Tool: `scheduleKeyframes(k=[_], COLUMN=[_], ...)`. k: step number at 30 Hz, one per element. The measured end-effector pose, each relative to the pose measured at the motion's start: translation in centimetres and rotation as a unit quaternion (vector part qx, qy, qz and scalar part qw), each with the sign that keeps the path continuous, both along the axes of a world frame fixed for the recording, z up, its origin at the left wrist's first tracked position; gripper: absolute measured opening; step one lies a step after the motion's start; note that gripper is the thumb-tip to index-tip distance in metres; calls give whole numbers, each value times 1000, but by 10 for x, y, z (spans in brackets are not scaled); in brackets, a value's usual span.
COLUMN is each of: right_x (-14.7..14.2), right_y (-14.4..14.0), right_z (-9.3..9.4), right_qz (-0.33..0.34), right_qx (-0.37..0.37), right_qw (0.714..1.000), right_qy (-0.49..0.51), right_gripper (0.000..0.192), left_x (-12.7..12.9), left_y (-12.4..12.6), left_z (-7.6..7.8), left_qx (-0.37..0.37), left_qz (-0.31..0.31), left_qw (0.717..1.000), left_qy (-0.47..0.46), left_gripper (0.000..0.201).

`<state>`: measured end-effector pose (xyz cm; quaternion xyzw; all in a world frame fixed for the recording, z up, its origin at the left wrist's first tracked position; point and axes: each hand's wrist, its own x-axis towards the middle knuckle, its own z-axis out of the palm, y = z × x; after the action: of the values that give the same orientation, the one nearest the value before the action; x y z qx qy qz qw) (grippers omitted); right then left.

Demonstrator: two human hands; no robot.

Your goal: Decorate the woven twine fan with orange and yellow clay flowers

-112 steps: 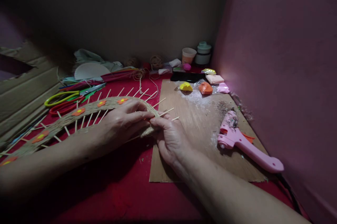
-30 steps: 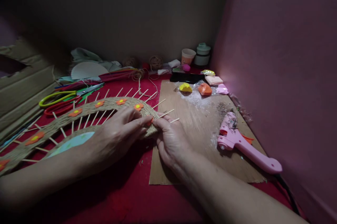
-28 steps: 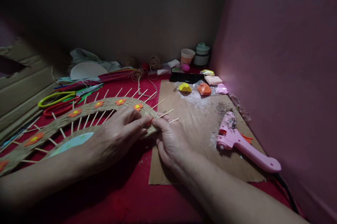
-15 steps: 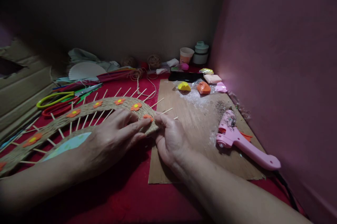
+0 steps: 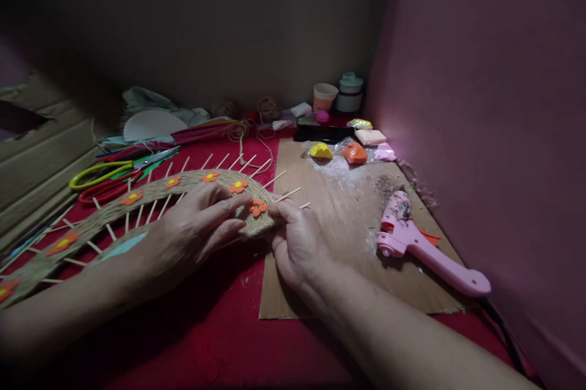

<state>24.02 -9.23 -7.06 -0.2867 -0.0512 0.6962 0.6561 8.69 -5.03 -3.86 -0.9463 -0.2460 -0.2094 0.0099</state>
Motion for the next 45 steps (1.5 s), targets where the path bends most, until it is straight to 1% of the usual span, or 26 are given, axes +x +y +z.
scheduleKeyframes(k=[3, 8, 11, 15, 18, 21, 25, 30, 33, 38, 42, 45], right_x=[0, 0, 0, 1, 1, 1, 0, 1, 1, 1, 1, 2], right_y=[0, -1, -1, -1, -1, -1, -1, 0, -1, -1, 0, -1], right_z=[-1, -2, -3, -3, -3, -2, -2, -3, -3, -2, -2, -2], right_qz=[8, 12, 5, 7, 11, 11, 17, 15, 9, 11, 9, 11], right_qx=[7, 22, 12, 3, 6, 9, 9, 16, 4, -3, 3, -4], right_qw=[1000, 999, 999, 999, 999, 999, 999, 999, 1000, 1000, 1000, 1000], right_qy=[-16, -34, -30, -39, -39, -33, -25, -25, -28, -28, -29, -27], right_gripper=[16, 13, 11, 11, 14, 14, 13, 12, 12, 13, 14, 14], left_x=[0, 0, 0, -2, -4, -3, 0, 1, -1, -2, 4, 8], left_y=[-2, -4, -4, -5, -7, -11, -14, -16, -16, -15, -14, -15], left_z=[-3, -6, -6, -5, -3, -2, -3, -4, -3, 1, 1, -1], left_qx=[-7, 57, 80, 52, 29, 47, 87, 109, 102, 61, 60, 81], left_qz=[-2, -5, -14, -3, -14, -34, -34, -33, -38, -38, -37, -45], left_qw=[1000, 998, 995, 998, 999, 998, 995, 992, 993, 997, 997, 995], left_qy=[11, 41, 58, 27, 1, 16, 44, 54, 46, 0, 27, 37], left_gripper=[27, 28, 28, 27, 27, 28, 31, 33, 33, 32, 35, 36])
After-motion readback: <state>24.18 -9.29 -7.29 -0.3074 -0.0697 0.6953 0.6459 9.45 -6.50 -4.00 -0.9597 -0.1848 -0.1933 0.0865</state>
